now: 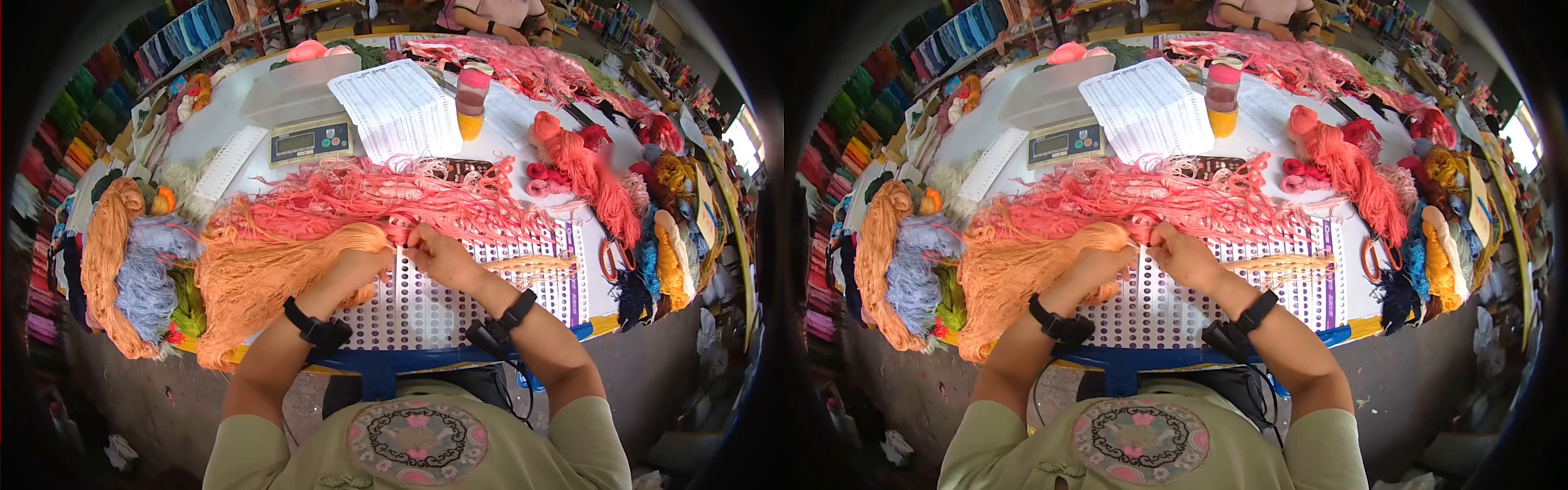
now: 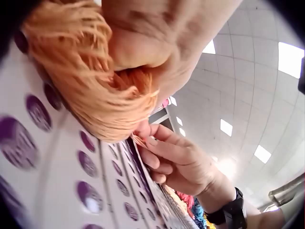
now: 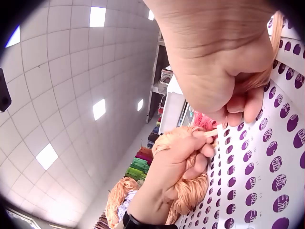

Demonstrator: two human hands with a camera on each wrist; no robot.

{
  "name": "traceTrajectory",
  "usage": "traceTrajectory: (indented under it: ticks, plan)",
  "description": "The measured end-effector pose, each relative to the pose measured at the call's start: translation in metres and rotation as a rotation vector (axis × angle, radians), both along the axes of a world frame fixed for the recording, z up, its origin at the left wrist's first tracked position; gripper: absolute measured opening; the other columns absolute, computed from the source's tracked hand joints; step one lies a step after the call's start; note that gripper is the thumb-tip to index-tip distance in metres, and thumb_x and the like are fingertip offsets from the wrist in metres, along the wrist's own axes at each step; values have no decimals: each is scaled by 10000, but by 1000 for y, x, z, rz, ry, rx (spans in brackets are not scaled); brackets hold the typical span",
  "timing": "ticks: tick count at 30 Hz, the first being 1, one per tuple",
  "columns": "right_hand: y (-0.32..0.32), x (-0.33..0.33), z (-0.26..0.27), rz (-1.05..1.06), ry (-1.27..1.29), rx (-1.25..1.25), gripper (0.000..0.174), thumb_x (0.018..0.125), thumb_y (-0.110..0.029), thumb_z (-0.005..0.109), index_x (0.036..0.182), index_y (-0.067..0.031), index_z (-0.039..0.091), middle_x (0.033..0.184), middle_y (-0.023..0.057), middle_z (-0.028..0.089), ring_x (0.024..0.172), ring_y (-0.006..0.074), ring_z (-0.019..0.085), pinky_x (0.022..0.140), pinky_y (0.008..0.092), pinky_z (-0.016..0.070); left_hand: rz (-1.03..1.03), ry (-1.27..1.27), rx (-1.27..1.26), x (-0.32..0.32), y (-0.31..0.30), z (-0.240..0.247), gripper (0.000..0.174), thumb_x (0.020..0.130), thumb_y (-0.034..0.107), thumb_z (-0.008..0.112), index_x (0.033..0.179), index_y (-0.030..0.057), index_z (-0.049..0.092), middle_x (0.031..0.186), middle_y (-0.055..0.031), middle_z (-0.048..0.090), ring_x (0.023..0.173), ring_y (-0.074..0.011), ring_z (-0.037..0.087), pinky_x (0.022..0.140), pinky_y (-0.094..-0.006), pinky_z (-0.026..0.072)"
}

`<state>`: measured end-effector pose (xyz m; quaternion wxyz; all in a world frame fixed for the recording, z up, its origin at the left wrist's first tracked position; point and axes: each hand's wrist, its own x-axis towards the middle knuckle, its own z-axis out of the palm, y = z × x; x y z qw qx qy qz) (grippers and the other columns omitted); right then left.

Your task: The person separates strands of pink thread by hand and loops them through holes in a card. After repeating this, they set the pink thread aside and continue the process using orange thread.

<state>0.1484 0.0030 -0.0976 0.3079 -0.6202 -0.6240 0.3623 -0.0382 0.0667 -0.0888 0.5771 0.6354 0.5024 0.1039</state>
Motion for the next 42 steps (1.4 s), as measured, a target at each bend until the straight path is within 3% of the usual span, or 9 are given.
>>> traceTrajectory:
  ticks: [13,19,22,26,28,31,37,40,42]
  plan:
    - [-2,-1,-8,35,-53,112,125,896,-148,610,977,-61,570,667,19,551,584,97,500,566,267,434,187,-346,-64,-19,2,-11,137,892,146,612,910,15,647,760,-48,644,543,-75,535,452,-196,378]
    - [-4,-3,16,27,-18,-117,256,846,-272,647,1011,-80,617,822,109,654,741,252,638,694,345,499,19,-611,-508,-10,-14,22,270,907,250,555,991,11,647,723,-29,605,535,-75,445,481,-190,348]
    - [1,-6,37,-29,185,-368,330,829,-334,668,1033,-78,626,834,106,658,728,237,634,690,342,501,-192,28,-210,1,-13,20,184,886,160,544,993,22,603,712,-32,597,584,-77,496,519,-212,399]
    - [6,6,26,237,104,-259,436,850,-426,642,1115,-83,598,819,104,675,681,171,628,593,323,481,-279,-142,-26,-1,10,-56,142,874,126,572,962,18,598,726,-29,595,598,-85,521,554,-219,438]
    - [1,4,18,234,-449,152,433,827,-427,657,1101,-101,576,823,146,666,725,283,651,625,406,485,-275,-443,422,-12,40,-156,89,880,95,570,935,30,592,746,-34,595,584,-92,527,535,-223,455]
    - [1,-3,31,170,-502,-45,404,844,-421,622,1085,-111,531,911,177,668,888,348,642,764,456,485,211,-278,-258,-40,3,46,67,896,88,540,905,39,585,736,-22,576,541,-73,504,454,-204,419]
    - [6,0,31,174,-484,-53,417,832,-430,646,1072,-123,499,790,138,648,807,333,643,694,443,472,461,-911,-446,-188,73,81,140,936,142,484,852,40,528,554,43,352,395,-72,340,337,-198,307]
    - [2,-1,31,172,-440,-93,408,824,-400,650,1090,-125,507,896,136,670,888,329,644,762,435,485,683,-963,-296,-206,84,73,175,949,194,492,850,57,536,541,32,410,367,-77,319,335,-207,305]
    - [-1,-2,31,159,-469,-80,396,826,-384,648,1105,-134,518,915,135,671,904,320,643,768,432,485,781,-114,468,-204,82,71,186,962,228,480,937,71,577,670,-26,590,430,-66,430,327,-200,288]
